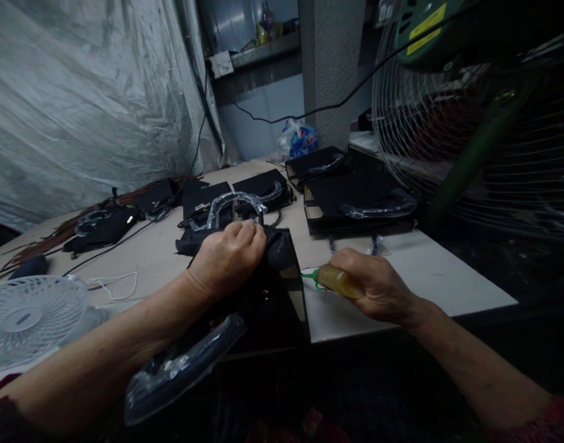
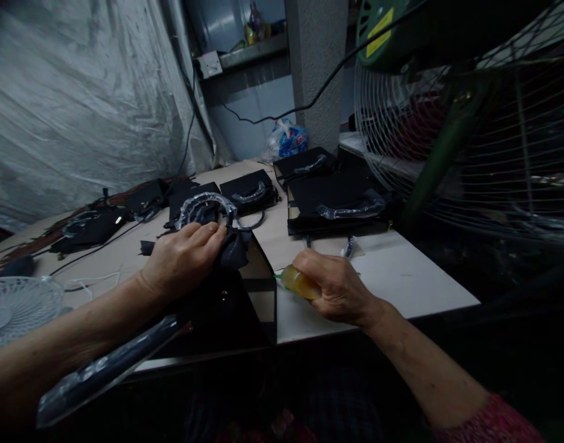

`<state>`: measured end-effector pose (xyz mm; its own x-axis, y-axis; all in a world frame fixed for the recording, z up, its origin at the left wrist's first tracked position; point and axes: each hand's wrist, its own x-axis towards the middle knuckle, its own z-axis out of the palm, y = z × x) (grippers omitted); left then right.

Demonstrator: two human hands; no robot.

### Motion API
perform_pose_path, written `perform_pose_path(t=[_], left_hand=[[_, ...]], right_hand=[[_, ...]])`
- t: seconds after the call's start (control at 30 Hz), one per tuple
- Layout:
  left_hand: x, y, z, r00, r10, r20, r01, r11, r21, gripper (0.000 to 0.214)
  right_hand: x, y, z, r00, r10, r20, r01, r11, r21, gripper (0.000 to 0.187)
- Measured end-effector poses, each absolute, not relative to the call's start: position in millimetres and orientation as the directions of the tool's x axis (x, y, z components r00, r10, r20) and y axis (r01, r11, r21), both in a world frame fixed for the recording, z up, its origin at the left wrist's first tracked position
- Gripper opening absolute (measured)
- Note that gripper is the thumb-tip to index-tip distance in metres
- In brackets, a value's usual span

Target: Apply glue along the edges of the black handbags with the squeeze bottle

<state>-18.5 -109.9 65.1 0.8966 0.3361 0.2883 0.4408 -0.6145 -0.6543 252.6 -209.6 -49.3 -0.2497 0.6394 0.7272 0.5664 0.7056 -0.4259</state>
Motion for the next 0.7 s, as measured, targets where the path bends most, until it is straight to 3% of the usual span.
perform_pose_path(t=[0.3, 0.7], left_hand=[[-17, -110, 63, 0.903, 0.236, 0.359, 0.428, -0.576, -0.697, 0.020], [-17, -118, 62, 0.903, 0.175, 0.392, 0.419, -0.558, -0.716, 0.022]], right_hand=[[257, -211, -44, -0.220, 0.622, 0.751, 0.578, 0.703, -0.413, 0.026], [251, -204, -55, -0.271, 0.646, 0.713, 0.622, 0.683, -0.383, 0.018]])
